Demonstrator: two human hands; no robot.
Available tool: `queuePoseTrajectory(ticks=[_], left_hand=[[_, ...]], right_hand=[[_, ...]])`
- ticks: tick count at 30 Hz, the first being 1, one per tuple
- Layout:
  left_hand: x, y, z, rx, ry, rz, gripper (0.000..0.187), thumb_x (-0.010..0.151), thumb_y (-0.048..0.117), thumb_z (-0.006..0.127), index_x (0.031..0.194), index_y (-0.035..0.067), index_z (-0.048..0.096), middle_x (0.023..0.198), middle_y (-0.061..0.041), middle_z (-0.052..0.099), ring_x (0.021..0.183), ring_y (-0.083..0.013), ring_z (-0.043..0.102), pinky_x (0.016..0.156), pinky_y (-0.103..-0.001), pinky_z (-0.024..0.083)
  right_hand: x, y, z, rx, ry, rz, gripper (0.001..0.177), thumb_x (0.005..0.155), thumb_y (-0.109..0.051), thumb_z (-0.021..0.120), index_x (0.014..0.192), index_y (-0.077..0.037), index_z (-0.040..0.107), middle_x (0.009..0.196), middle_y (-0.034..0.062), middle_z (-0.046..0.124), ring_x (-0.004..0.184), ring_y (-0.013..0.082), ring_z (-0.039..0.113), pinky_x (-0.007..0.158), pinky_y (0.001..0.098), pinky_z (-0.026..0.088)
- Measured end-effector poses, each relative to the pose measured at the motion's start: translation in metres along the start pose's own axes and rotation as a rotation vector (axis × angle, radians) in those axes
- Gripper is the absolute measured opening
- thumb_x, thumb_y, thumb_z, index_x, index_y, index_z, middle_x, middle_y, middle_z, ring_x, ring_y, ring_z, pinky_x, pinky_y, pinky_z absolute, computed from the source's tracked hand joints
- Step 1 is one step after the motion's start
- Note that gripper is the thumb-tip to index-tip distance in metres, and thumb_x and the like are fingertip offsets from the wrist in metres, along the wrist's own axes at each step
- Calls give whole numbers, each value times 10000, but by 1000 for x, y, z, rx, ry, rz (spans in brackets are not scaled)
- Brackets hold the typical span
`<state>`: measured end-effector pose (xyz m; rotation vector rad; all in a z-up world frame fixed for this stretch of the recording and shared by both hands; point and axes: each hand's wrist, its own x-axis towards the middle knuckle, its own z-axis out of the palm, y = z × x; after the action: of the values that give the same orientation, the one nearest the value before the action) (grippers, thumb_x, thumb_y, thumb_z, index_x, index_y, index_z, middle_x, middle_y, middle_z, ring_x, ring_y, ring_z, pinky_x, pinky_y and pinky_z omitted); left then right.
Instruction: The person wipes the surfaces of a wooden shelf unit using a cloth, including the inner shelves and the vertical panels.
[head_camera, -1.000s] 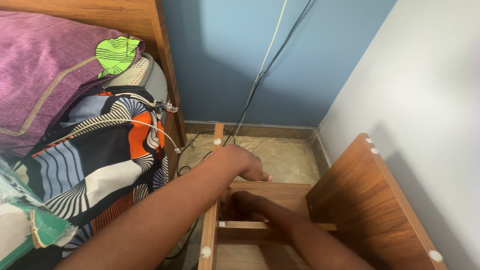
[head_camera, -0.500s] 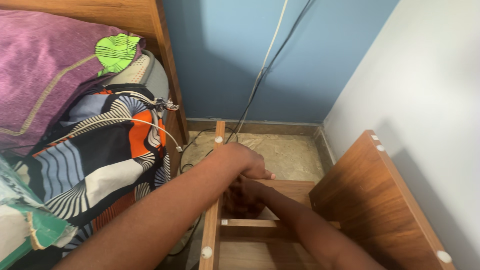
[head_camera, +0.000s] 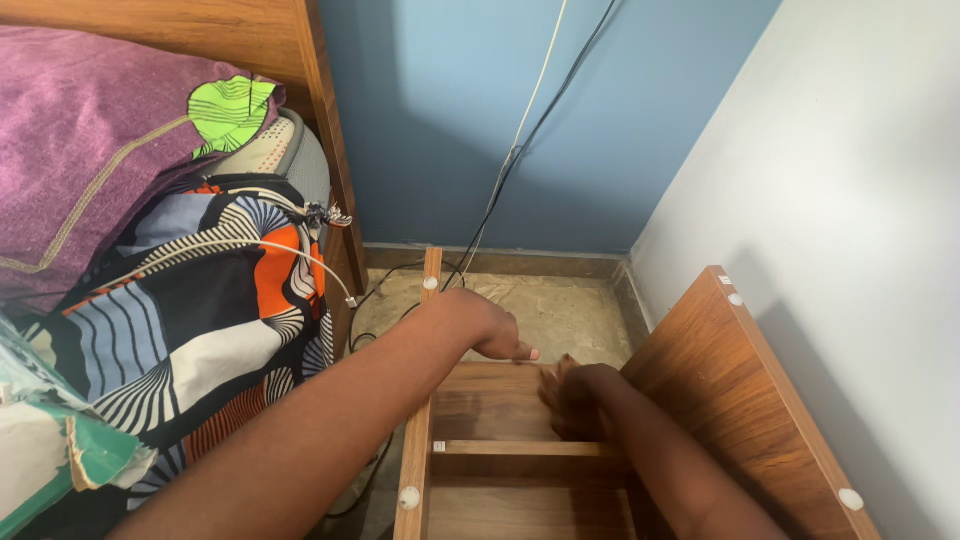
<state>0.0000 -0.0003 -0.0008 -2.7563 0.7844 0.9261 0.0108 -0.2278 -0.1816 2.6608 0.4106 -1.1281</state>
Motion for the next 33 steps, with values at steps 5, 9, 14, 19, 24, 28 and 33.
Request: queuePoseTrajectory(ticks=[5, 9, 14, 19, 24, 28, 33], left_hand=[[2, 0, 1, -3, 16, -12, 788, 960, 735, 362, 1493, 187, 552, 1595, -117, 453, 1470, -392, 407, 1182, -546, 364], [2, 2, 1, -17, 3, -18, 777, 956, 733, 370, 1486, 197, 557, 1591, -113, 461, 1460, -386, 426, 1179, -542, 369], [-7, 4, -2, 23, 71, 46, 759, 928, 714, 413, 1516, 239, 486, 1558, -63, 492, 1435, -318, 470, 1144, -536, 413], [-9, 11, -6, 65, 101, 81, 744, 939, 719, 413, 1501, 237, 491, 1488, -62, 556, 1389, -306, 515, 1104, -519, 450], [-11, 14, -9, 71, 85, 45, 740, 941, 731, 406, 1443, 203, 536, 1423, -54, 617, 1332, -287, 572, 1076, -493, 481], [-5, 12, -9, 56, 68, 11, 721, 945, 716, 407, 1453, 216, 516, 1427, -65, 608, 1336, -289, 561, 1086, -493, 467], [2, 7, -7, 66, 73, 35, 742, 955, 719, 396, 1442, 176, 531, 1413, -77, 621, 1323, -296, 574, 1080, -484, 472]], right_hand=[[4, -20, 22, 14, -40, -53, 564, 961, -544, 469, 1241, -134, 736, 1312, 132, 706, 1154, 322, 670, 980, 460, 522], [22, -52, 29, 17, -18, -112, 571, 962, -550, 464, 1242, -134, 738, 1316, 133, 706, 1156, 323, 669, 981, 462, 521], [51, -92, 16, 12, 36, -207, 580, 963, -557, 457, 1243, -134, 739, 1321, 134, 705, 1159, 325, 669, 983, 464, 520], [66, -102, 18, -83, 45, -223, 589, 964, -564, 450, 1244, -135, 741, 1326, 134, 705, 1161, 326, 668, 986, 466, 519], [52, -120, 5, 325, 35, -384, 459, 983, -445, 504, 1236, -120, 706, 1246, 122, 701, 1076, 290, 672, 911, 429, 546], [27, -148, -16, 1687, -234, -405, 247, 1074, -271, 449, 1135, -126, 638, 986, 62, 665, 827, 180, 642, 699, 334, 560], [-19, -118, -24, 2107, -156, -297, 267, 1052, -416, 518, 909, -196, 569, 657, -42, 517, 500, 77, 457, 353, 251, 300]])
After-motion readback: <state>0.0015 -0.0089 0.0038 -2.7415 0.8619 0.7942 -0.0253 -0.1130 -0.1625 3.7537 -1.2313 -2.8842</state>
